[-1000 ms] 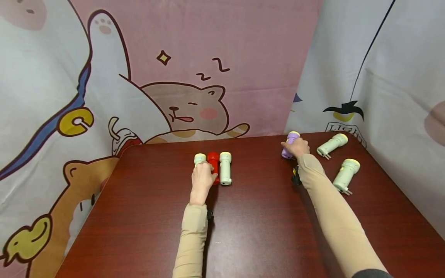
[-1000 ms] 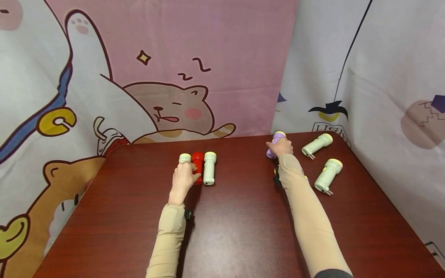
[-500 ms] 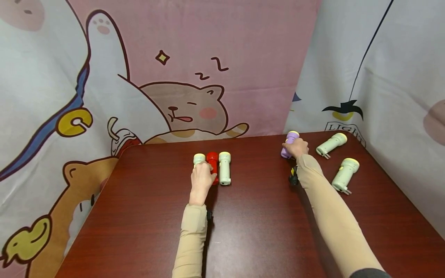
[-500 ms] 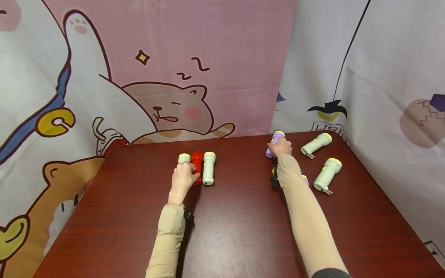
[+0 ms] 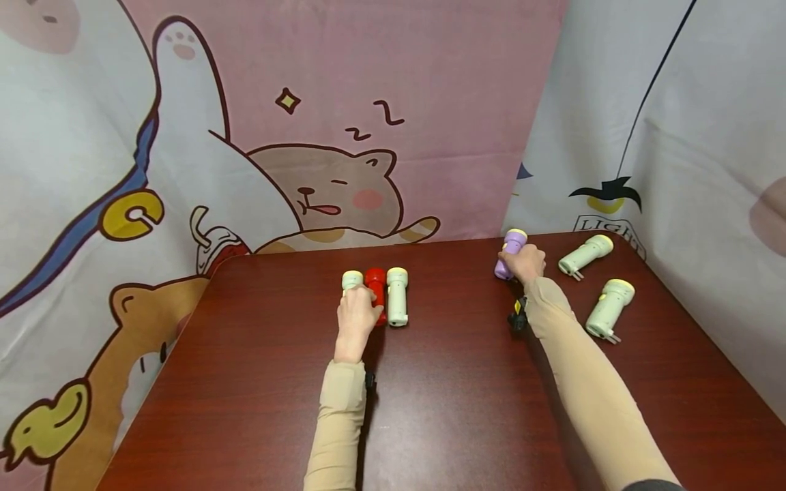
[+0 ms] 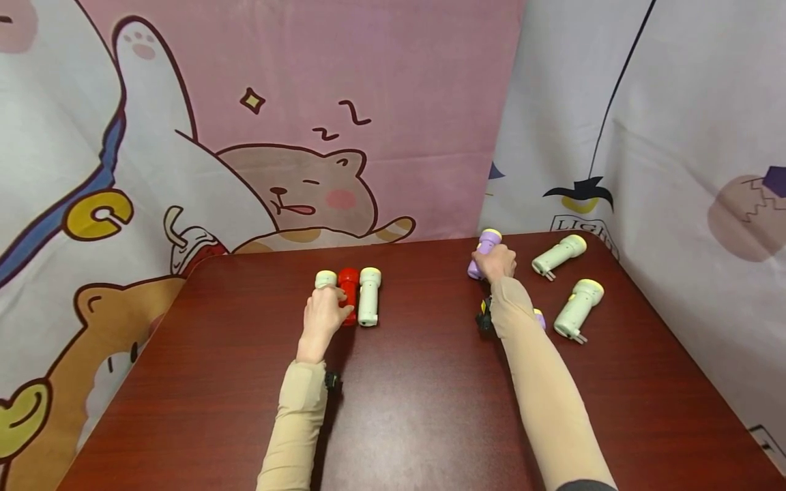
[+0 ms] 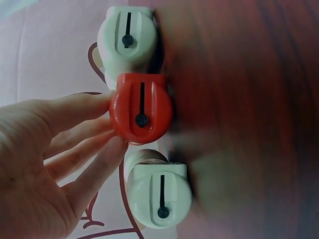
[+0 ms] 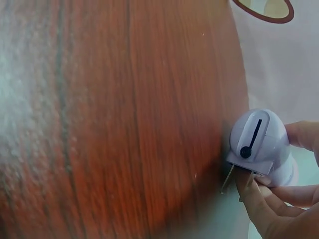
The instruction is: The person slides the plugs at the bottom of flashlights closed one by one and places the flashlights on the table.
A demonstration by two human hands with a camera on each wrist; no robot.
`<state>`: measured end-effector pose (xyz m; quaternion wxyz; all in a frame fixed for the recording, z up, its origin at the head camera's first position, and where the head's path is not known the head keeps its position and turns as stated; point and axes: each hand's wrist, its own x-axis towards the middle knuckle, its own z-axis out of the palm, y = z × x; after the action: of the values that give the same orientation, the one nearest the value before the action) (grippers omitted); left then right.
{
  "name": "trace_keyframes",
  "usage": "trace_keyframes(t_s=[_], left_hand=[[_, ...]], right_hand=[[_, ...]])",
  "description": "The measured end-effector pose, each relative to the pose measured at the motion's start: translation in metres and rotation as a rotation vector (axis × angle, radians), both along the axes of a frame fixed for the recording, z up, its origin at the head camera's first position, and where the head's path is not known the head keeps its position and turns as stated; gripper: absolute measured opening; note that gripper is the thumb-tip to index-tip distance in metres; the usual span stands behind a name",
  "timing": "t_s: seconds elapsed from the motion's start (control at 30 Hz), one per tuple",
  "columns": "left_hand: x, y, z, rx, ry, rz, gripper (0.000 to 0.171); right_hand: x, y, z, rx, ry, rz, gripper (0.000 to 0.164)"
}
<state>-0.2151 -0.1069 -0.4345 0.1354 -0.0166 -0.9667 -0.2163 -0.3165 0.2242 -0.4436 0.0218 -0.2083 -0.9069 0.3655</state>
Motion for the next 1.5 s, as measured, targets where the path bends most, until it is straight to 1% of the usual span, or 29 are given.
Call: trace_keyframes(t_s=[0.2, 0.43, 0.6, 0.8, 0.9, 1.03, 1.17, 1.27, 1.33, 1.4, 1.5], left_hand=[[-0.001, -0.001, -0.002, 0.001, 0.025, 0.012, 0.009], [0.001, 0.000, -0.002, 0.003, 0.042, 0.017, 0.012], [0.002, 0.000, -0.002, 0.036, 0.054, 0.028, 0.012], [0.004, 0.000, -0.003, 0.078, 0.063, 0.039, 0.016], [0.005, -0.001, -0.004, 0.083, 0.069, 0.041, 0.018], [0.005, -0.003, -0.005, 0.081, 0.078, 0.044, 0.018], [0.006, -0.001, -0.002, 0.082, 0.090, 0.042, 0.017], [0.008, 0.004, 0.002, 0.079, 0.115, 0.022, 0.018], [0.009, 0.011, 0.005, 0.086, 0.136, -0.006, 0.020], [0.010, 0.019, 0.007, 0.100, 0.165, -0.047, 0.024], [0.010, 0.032, 0.010, 0.130, 0.218, -0.133, 0.030]], right_hand=[[0.005, -0.008, 0.002, -0.017, 0.068, 0.024, 0.052], [0.011, -0.020, 0.006, -0.040, 0.152, 0.048, 0.052], [0.018, -0.028, 0.010, -0.049, 0.202, 0.050, 0.054], [0.031, -0.039, 0.018, -0.056, 0.275, 0.063, 0.055], [0.038, -0.044, 0.023, -0.077, 0.296, 0.076, 0.055], [0.045, -0.048, 0.028, -0.128, 0.296, 0.089, 0.056], [0.054, -0.053, 0.035, -0.179, 0.293, 0.099, 0.056], [0.061, -0.058, 0.039, -0.198, 0.300, 0.112, 0.057], [0.065, -0.062, 0.040, -0.199, 0.312, 0.124, 0.057], [0.068, -0.066, 0.041, -0.206, 0.314, 0.131, 0.056], [0.073, -0.072, 0.044, -0.215, 0.318, 0.137, 0.056]])
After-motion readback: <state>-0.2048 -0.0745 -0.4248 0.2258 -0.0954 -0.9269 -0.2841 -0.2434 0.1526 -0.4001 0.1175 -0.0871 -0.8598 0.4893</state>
